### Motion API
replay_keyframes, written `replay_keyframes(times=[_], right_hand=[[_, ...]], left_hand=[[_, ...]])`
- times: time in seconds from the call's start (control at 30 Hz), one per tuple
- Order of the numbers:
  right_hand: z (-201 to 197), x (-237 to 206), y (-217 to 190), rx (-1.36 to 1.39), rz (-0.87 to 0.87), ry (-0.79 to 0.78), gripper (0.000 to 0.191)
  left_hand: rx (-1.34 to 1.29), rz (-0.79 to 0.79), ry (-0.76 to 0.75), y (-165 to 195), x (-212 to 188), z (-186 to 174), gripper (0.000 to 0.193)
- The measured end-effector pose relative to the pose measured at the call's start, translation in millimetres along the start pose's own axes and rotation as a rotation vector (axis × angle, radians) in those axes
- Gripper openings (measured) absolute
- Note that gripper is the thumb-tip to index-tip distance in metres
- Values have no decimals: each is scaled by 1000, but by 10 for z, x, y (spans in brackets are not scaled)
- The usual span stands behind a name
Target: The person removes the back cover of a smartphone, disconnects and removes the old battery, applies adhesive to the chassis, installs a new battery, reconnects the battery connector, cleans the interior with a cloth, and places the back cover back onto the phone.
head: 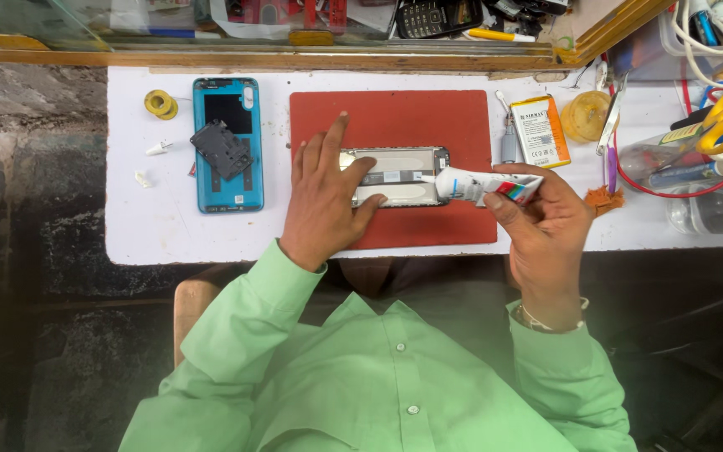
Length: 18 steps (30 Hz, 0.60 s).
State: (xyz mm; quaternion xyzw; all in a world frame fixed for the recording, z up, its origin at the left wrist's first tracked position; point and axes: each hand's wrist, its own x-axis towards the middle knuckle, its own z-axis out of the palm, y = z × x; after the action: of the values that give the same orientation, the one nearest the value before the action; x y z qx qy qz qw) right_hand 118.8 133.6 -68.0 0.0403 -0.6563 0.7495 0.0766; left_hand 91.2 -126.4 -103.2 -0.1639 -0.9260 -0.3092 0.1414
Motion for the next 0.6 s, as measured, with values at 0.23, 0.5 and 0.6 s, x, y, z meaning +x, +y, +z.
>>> replay_keyframes(times=[0.23,0.5,0.6], right_hand=[[82,310,53,-176,59,-99,28],[346,541,93,-431,10,-315,26],[440,592,120,-549,-86,-327,23]], left_hand=[[-37,-97,25,34,-39,195,22],[-101,-239,183,345,-243,318,22],[-86,-230,200,353,-281,338,19]])
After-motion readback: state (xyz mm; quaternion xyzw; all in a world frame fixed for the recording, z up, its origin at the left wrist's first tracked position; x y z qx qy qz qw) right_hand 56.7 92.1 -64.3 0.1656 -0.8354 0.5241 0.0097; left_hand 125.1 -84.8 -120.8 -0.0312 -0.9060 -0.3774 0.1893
